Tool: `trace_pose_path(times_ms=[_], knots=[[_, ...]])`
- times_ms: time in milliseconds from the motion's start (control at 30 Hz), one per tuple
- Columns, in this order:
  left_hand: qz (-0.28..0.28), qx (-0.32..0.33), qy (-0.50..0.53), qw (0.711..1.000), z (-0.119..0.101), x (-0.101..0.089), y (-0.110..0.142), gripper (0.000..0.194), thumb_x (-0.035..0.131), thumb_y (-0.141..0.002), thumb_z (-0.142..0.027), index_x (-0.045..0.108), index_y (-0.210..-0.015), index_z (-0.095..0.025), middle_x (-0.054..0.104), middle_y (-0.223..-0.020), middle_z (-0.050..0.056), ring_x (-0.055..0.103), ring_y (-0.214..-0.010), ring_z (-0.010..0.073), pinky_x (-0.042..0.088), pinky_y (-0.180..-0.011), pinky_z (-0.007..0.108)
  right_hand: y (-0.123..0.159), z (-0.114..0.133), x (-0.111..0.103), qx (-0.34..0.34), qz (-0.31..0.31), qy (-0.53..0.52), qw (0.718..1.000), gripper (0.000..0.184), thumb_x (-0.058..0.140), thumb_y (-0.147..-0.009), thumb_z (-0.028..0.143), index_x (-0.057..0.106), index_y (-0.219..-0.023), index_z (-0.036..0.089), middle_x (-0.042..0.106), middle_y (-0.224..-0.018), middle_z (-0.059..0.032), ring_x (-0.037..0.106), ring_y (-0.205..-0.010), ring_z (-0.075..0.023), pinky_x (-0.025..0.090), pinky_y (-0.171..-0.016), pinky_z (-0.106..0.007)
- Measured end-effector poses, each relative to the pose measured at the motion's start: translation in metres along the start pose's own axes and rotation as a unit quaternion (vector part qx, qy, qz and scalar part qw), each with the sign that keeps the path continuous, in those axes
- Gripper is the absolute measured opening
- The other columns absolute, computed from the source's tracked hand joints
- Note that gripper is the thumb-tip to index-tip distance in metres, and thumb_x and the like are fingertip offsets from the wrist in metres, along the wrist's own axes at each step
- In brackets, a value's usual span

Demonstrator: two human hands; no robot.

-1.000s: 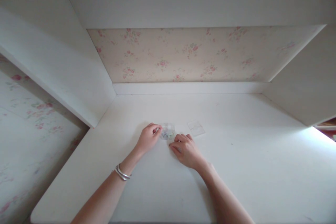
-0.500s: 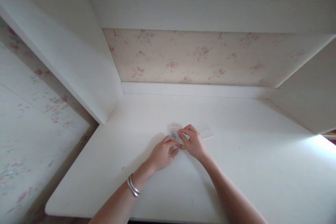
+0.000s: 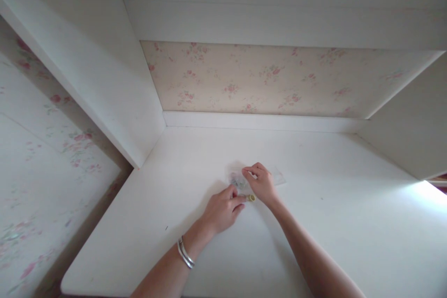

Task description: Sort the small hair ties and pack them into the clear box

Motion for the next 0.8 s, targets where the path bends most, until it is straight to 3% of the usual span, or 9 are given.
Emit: trace_pose_path(times_ms=[300,800], knots=[[-0.004,0.006,-0.024,1.000,-0.001,0.004,-0.004,0.024,0.044,-0.092,-0.031,0.066,-0.095,-0.025,0.056,-0.092,0.001,0.057,-0.075,0.0114,0.046,-0.065,0.022,0.041,-0.029,-0.017,0.063,0.009,-0.043,0.997,0.025,0.055,-0.082,0.042,0.071,-0.081,0.023,0.057,-0.075,-0.0024,0.052,-0.066,-0.0144,0.041,-0.061,-0.027],[-0.007,-0.008,-0.024,1.000,0.000,0.005,-0.008,0.024,0.042,-0.093,-0.029,0.065,-0.098,-0.026,0.058,-0.091,0.001,0.057,-0.073,0.0113,0.045,-0.064,0.021,0.048,-0.014,-0.015,0.008,0.037,-0.039,0.999,0.020,0.053,-0.085,0.033,0.071,-0.085,0.024,0.057,-0.077,-0.0011,0.055,-0.069,-0.0126,0.042,-0.062,-0.025]])
Point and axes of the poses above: each hand's wrist, its own y-axis away from the middle knuckle, its own x-axis out of the palm, z = x × y, the point moved 8 cm from there along -y, towards the middle knuckle
